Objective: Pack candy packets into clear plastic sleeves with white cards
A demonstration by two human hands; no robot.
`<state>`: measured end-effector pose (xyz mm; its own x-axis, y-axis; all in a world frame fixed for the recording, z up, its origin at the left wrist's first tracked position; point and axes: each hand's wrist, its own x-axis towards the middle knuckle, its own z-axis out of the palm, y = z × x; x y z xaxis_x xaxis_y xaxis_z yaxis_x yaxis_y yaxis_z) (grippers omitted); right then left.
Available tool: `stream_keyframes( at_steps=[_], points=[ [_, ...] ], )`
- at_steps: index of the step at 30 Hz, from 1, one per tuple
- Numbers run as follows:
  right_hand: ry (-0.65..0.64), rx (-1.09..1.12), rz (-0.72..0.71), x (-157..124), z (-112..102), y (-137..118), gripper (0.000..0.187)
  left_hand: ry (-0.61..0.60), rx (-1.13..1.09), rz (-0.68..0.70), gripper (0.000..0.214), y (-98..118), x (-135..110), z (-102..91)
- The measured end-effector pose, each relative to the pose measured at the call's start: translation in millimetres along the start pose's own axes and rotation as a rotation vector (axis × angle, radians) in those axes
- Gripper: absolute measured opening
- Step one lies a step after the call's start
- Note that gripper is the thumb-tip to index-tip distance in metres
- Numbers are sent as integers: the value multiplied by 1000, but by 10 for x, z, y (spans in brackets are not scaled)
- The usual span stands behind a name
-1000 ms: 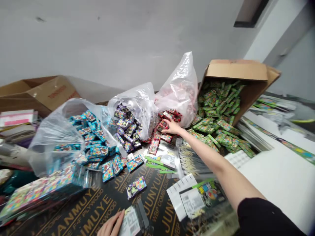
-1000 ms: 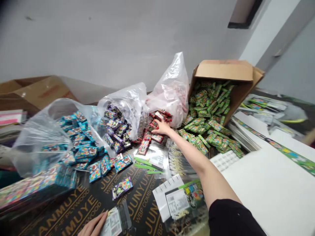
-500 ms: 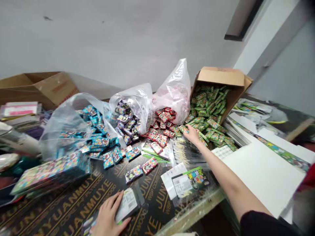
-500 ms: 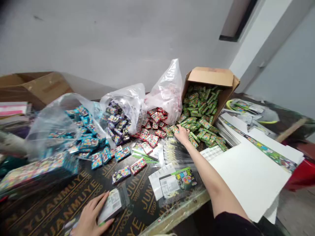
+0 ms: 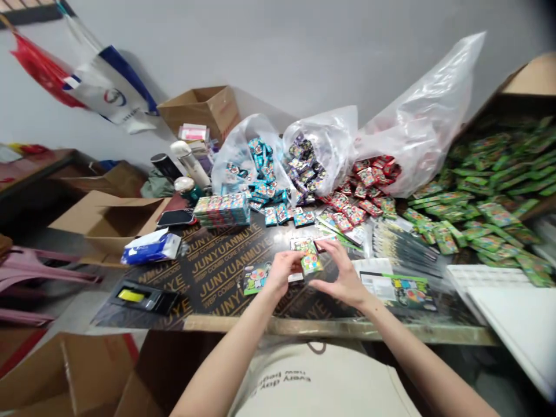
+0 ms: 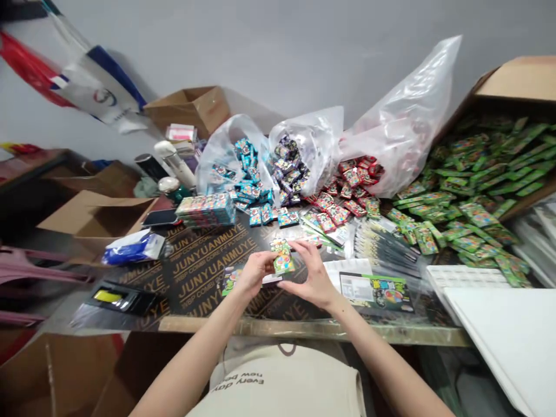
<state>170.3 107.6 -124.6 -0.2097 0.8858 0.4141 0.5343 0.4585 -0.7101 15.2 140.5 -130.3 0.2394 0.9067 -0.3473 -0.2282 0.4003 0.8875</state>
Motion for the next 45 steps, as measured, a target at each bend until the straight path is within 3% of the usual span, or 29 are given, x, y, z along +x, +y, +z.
stream_keyframes(
  at_steps=[3,6,9,11,13,15,17,24,27,30,33,35,39,42,45],
  points=[
    [-201,5,-86,1,-50,-80,86,-85,33,-72,23,-8,-106,-225],
    [-244,-4,-99,-7,-44,-101,78,-179,85,-90,28,-9,-149,-388],
    [-127,-95,-12,-60,30,17,69,-184,523,153,45,-37,-107,-610],
    [-74,-191,43,-108,98,169,65,-147,978,379,74,-93,-53,-784],
    [-72,-278,71,-152,172,324,64,-158,1306,489,96,-172,-2,-926],
    [-98,-322,80,-181,237,431,64,-199,1454,522,100,-248,26,-1007],
    [-141,-300,75,-194,270,473,64,-196,1467,558,102,-290,24,-1032],
    [-339,205,81,-44,147,416,85,-211,1222,621,101,-143,-87,-942],
    [-166,531,216,112,176,292,92,-23,1019,604,98,-86,-76,-795],
    [97,844,389,251,315,54,82,168,708,560,87,-125,-45,-551],
    [352,932,530,334,459,-156,63,186,302,448,47,-237,-58,-268],
    [452,909,611,353,506,-222,54,185,0,350,41,-299,-94,-116],
    [464,929,678,314,475,-222,49,151,-345,166,40,-270,-139,-13],
    [441,1020,669,267,392,-174,47,74,-359,69,30,-135,-98,-67],
    [321,1107,711,244,308,-93,44,22,-263,31,28,-4,-48,-124]
  ],
)
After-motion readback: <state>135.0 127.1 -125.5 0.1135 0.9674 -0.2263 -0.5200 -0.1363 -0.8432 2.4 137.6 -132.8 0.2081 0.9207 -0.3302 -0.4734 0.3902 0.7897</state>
